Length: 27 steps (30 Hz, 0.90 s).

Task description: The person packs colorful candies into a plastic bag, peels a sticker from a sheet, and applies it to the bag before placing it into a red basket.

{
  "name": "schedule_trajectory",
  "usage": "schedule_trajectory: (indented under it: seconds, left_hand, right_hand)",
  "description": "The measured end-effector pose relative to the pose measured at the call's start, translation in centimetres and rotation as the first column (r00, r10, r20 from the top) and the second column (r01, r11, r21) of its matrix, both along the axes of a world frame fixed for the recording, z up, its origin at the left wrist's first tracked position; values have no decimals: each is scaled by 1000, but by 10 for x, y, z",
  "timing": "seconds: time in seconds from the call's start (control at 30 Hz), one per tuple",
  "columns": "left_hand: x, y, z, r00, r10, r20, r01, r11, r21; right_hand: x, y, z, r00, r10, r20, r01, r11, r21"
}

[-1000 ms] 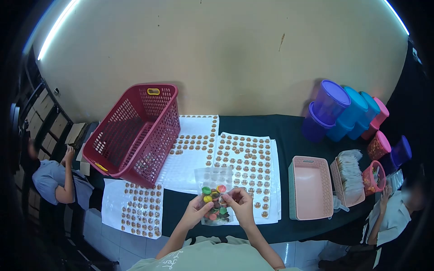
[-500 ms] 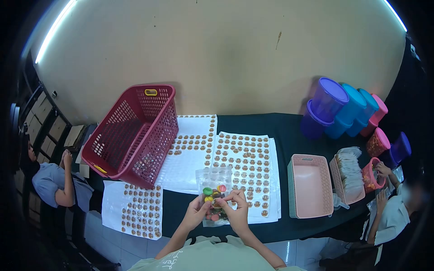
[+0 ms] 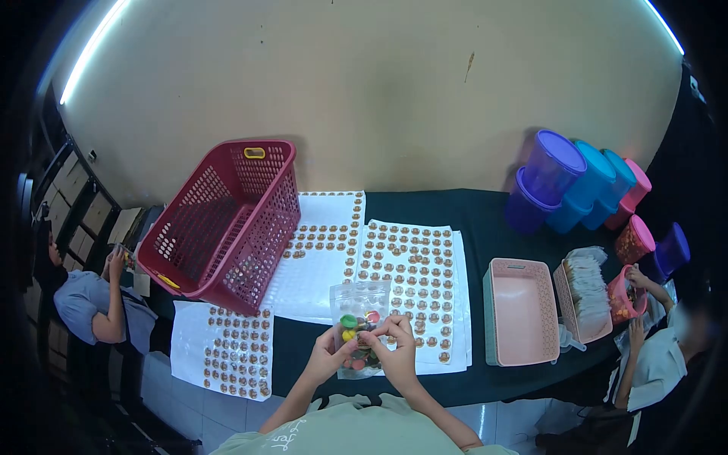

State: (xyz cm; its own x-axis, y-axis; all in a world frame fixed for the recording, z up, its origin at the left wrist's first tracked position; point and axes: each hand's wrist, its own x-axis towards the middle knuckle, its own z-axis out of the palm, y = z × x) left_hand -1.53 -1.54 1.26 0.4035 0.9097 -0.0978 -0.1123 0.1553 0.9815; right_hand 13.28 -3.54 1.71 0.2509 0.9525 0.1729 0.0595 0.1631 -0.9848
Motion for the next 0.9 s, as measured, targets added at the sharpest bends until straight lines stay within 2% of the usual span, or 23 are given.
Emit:
schedule_trajectory:
  seconds: [0.17,0.27,0.33,0.57,0.67,0.73,0.8,0.9]
  left_hand:
    - [1,-1,-1,999,41,16,-42,998,42]
    - [-2,0,-1,1000,11,-17,-11,1000,-14]
    - [-2,1,1,999,21,34,-18,997,-74]
    - [0,1,-17,994,58,91,-52,996,-71]
    - [4,2,-15,987,65,144,-69,997,18]
    - [4,-1,-14,997,64,50,-72,981,181]
    - [5,-4,-11,996,63,61,-73,982,175]
    - [6,-4,-6,995,81,55,-89,983,159]
  right_hand:
    - [-2,1,-2,1000,0,8,0,1000,4]
    - [-2,2,-1,1000,-6,9,6,1000,11]
    - [-3,2,-1,1000,-10,4,10,1000,18]
    - [-4,1,4,999,-31,36,30,999,25]
    - [-5,1,2,999,-39,24,38,999,28]
    - [-7,1,-1,999,-44,9,43,999,26]
    - [-8,-1,-5,997,-74,-34,76,996,52]
    - [-8,-1,-6,998,-67,12,67,997,39]
